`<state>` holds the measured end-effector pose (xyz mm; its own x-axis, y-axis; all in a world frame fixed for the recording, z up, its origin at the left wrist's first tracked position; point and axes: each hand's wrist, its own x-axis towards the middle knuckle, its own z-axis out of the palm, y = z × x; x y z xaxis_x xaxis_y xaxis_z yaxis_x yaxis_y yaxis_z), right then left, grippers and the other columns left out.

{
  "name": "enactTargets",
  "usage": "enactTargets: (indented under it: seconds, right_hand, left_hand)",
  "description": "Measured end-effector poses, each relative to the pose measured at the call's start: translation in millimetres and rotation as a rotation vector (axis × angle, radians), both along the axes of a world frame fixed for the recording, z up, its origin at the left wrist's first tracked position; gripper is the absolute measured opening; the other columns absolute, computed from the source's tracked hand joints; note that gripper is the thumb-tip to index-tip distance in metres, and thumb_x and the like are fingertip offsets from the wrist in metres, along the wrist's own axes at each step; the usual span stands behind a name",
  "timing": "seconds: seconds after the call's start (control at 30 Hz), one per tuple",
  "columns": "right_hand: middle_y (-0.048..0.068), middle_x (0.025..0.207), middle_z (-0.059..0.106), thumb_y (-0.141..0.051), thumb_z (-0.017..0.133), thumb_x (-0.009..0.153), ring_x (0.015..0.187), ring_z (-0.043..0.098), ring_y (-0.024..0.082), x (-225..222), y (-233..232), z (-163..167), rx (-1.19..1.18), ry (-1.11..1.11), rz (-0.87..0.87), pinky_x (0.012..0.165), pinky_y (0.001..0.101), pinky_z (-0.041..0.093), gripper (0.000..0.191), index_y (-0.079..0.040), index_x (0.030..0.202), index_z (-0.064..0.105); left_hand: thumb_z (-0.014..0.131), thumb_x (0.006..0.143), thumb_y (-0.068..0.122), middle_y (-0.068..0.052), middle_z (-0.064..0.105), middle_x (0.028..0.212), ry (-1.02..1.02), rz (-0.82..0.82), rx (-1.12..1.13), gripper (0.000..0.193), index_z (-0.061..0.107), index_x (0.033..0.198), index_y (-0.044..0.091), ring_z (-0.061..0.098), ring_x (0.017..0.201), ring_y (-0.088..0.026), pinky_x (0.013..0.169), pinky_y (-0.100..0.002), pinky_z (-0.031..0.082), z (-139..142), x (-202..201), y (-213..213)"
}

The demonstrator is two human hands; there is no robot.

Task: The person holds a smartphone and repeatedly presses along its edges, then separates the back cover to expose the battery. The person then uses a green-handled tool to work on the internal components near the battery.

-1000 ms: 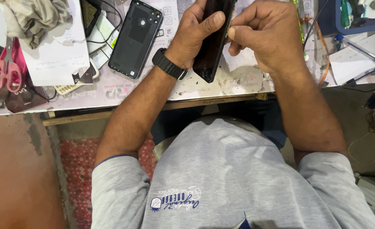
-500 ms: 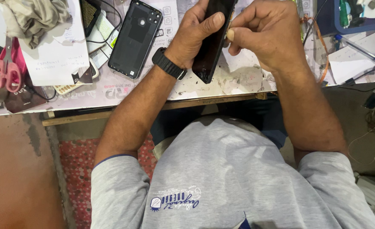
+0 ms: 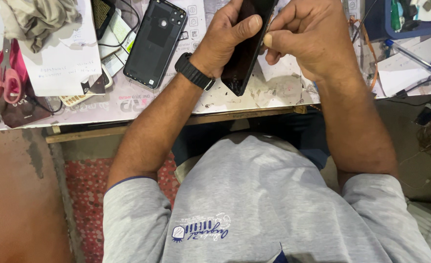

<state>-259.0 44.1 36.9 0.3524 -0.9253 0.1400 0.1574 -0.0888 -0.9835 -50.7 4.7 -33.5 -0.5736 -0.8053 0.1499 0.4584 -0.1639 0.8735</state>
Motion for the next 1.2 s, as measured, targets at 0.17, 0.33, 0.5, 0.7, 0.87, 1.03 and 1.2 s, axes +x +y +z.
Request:
enactTargets:
  seconds: [0.17, 0.33, 0.5, 0.7, 0.87, 1.03, 1.2]
  right_hand:
    - [0.018, 0.084, 0.070, 0.014, 0.069, 0.098, 0.068, 0.074, 0.021, -0.9, -0.3, -1.6, 0.015, 0.008, -0.009, 0.062, 0.0285, 0.064, 0.006, 0.009, 0.100, 0.068]
    - [0.018, 0.083, 0.070, 0.013, 0.070, 0.100, 0.068, 0.074, 0.021, -2.1, 0.7, -5.2, 0.023, -0.019, -0.009, 0.063, 0.0292, 0.065, 0.006, 0.008, 0.100, 0.067]
    - [0.017, 0.083, 0.070, 0.012, 0.071, 0.100, 0.068, 0.074, 0.021, -2.2, -0.6, -10.3, 0.033, -0.016, -0.029, 0.062, 0.0300, 0.065, 0.006, 0.007, 0.099, 0.068]
    - [0.017, 0.083, 0.070, 0.013, 0.071, 0.099, 0.067, 0.073, 0.021, -1.9, -1.3, -15.7, 0.106, -0.096, -0.031, 0.062, 0.0303, 0.064, 0.007, 0.007, 0.098, 0.068]
    - [0.017, 0.084, 0.070, 0.013, 0.070, 0.099, 0.067, 0.073, 0.021, -2.8, -1.1, -17.1, 0.096, -0.105, -0.019, 0.061, 0.0301, 0.064, 0.008, 0.005, 0.099, 0.068]
    - [0.017, 0.083, 0.071, 0.012, 0.070, 0.100, 0.068, 0.074, 0.021, -3.0, -1.6, -16.2, 0.087, -0.089, -0.022, 0.061, 0.0302, 0.064, 0.007, 0.005, 0.099, 0.068]
    - [0.017, 0.083, 0.070, 0.012, 0.070, 0.101, 0.069, 0.074, 0.021, -3.2, -2.4, -15.7, 0.059, -0.071, -0.012, 0.061, 0.0300, 0.064, 0.007, 0.006, 0.099, 0.068]
  left_hand:
    - [0.081, 0.093, 0.053, -0.007, 0.069, 0.109, -0.029, 0.015, -0.025, 0.070, 0.056, 0.137, 0.004, 0.071, 0.101, -0.017, 0.089, -0.032, 0.064, -2.9, -0.8, -0.8]
    - [0.081, 0.092, 0.054, -0.007, 0.068, 0.112, -0.033, 0.022, -0.040, 0.072, 0.055, 0.137, 0.004, 0.070, 0.105, -0.017, 0.093, -0.032, 0.063, -6.0, -1.4, -0.7]
    - [0.079, 0.090, 0.057, -0.005, 0.067, 0.104, -0.100, 0.073, -0.057, 0.067, 0.059, 0.128, 0.004, 0.071, 0.098, -0.016, 0.084, -0.032, 0.065, -8.7, -3.7, -1.5]
    - [0.079, 0.092, 0.056, -0.004, 0.066, 0.104, -0.066, 0.062, -0.054, 0.064, 0.058, 0.126, 0.005, 0.069, 0.097, -0.015, 0.085, -0.030, 0.063, -9.7, -3.6, -1.2]
    - [0.080, 0.092, 0.056, -0.004, 0.065, 0.103, -0.068, 0.067, -0.046, 0.064, 0.059, 0.123, 0.005, 0.069, 0.096, -0.015, 0.084, -0.030, 0.063, -10.2, -3.7, -1.2]
    - [0.079, 0.090, 0.058, -0.004, 0.066, 0.099, -0.087, 0.071, -0.053, 0.064, 0.060, 0.120, 0.005, 0.069, 0.092, -0.014, 0.081, -0.030, 0.064, -9.6, -3.8, -2.4]
    - [0.079, 0.089, 0.059, -0.005, 0.066, 0.098, -0.092, 0.076, -0.053, 0.064, 0.060, 0.118, 0.004, 0.069, 0.091, -0.015, 0.080, -0.030, 0.063, -7.9, -3.5, -2.3]
